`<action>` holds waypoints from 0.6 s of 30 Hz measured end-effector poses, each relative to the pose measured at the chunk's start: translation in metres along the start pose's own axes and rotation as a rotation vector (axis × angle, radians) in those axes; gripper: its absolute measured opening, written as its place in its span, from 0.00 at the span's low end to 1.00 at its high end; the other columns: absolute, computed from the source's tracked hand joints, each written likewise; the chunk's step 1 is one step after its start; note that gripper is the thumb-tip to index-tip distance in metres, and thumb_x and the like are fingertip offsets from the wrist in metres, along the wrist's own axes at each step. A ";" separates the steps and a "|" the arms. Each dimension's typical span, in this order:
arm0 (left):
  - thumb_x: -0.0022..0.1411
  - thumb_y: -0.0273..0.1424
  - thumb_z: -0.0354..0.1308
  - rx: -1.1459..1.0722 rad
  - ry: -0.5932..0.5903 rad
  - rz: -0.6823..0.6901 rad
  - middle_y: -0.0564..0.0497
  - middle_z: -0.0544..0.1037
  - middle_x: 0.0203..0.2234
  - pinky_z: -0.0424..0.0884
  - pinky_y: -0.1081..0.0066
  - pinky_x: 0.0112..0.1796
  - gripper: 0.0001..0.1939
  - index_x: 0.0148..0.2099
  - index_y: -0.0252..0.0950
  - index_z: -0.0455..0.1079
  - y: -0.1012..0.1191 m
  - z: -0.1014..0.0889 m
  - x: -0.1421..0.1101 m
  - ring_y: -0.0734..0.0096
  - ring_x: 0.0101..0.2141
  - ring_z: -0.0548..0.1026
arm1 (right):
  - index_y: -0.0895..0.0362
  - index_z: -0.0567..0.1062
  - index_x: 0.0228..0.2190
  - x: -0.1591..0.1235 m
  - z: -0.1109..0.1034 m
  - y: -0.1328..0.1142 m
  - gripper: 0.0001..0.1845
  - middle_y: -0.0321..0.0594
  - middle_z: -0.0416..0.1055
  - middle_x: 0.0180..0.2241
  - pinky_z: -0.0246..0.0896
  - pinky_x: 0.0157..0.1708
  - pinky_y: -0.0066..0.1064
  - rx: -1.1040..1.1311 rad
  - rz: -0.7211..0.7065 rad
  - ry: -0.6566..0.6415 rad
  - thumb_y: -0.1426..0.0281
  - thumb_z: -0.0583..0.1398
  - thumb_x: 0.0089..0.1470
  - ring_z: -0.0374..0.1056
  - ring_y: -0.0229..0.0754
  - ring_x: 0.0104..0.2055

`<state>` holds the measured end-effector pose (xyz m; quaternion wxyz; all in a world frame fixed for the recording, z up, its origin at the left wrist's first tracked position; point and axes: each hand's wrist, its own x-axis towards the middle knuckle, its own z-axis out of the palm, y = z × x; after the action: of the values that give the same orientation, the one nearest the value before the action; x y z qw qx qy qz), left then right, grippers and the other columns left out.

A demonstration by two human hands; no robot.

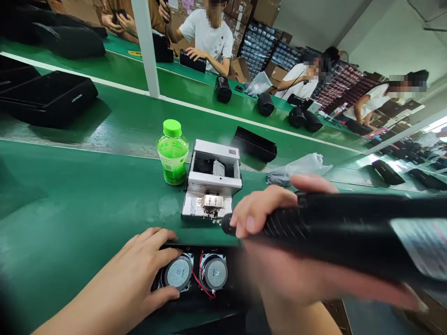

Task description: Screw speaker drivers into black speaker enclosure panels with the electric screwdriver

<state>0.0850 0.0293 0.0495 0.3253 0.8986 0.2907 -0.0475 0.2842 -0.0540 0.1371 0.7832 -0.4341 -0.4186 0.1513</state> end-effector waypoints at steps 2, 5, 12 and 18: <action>0.55 0.34 0.76 -0.009 0.016 0.017 0.44 0.78 0.54 0.73 0.41 0.57 0.18 0.49 0.44 0.84 -0.001 0.000 -0.001 0.43 0.55 0.74 | 0.49 0.80 0.43 0.013 0.004 0.011 0.38 0.34 0.72 0.20 0.68 0.23 0.41 -0.035 -0.047 0.002 0.30 0.55 0.58 0.66 0.44 0.18; 0.55 0.33 0.76 -0.032 0.024 0.027 0.44 0.78 0.54 0.73 0.41 0.56 0.16 0.47 0.44 0.83 -0.002 0.001 -0.002 0.43 0.55 0.74 | 0.50 0.80 0.41 0.023 0.012 0.033 0.38 0.35 0.72 0.19 0.62 0.16 0.38 -0.039 -0.076 -0.099 0.30 0.54 0.58 0.65 0.44 0.16; 0.55 0.33 0.77 -0.074 0.027 0.005 0.47 0.77 0.55 0.72 0.41 0.57 0.15 0.46 0.44 0.83 -0.002 0.000 -0.002 0.43 0.56 0.73 | 0.47 0.80 0.44 0.024 0.024 0.042 0.39 0.33 0.71 0.19 0.58 0.14 0.37 -0.089 0.032 -0.056 0.28 0.56 0.54 0.62 0.43 0.15; 0.57 0.30 0.74 -0.096 -0.011 0.029 0.48 0.75 0.58 0.71 0.45 0.59 0.23 0.56 0.47 0.80 -0.004 -0.004 -0.004 0.48 0.58 0.72 | 0.50 0.81 0.47 0.015 0.020 0.042 0.40 0.33 0.71 0.18 0.56 0.12 0.35 -0.019 0.079 -0.026 0.30 0.59 0.54 0.61 0.43 0.14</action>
<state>0.0792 0.0319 0.0514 0.3705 0.8857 0.2776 -0.0337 0.2826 -0.0092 0.1163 0.7671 -0.4556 -0.4126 0.1837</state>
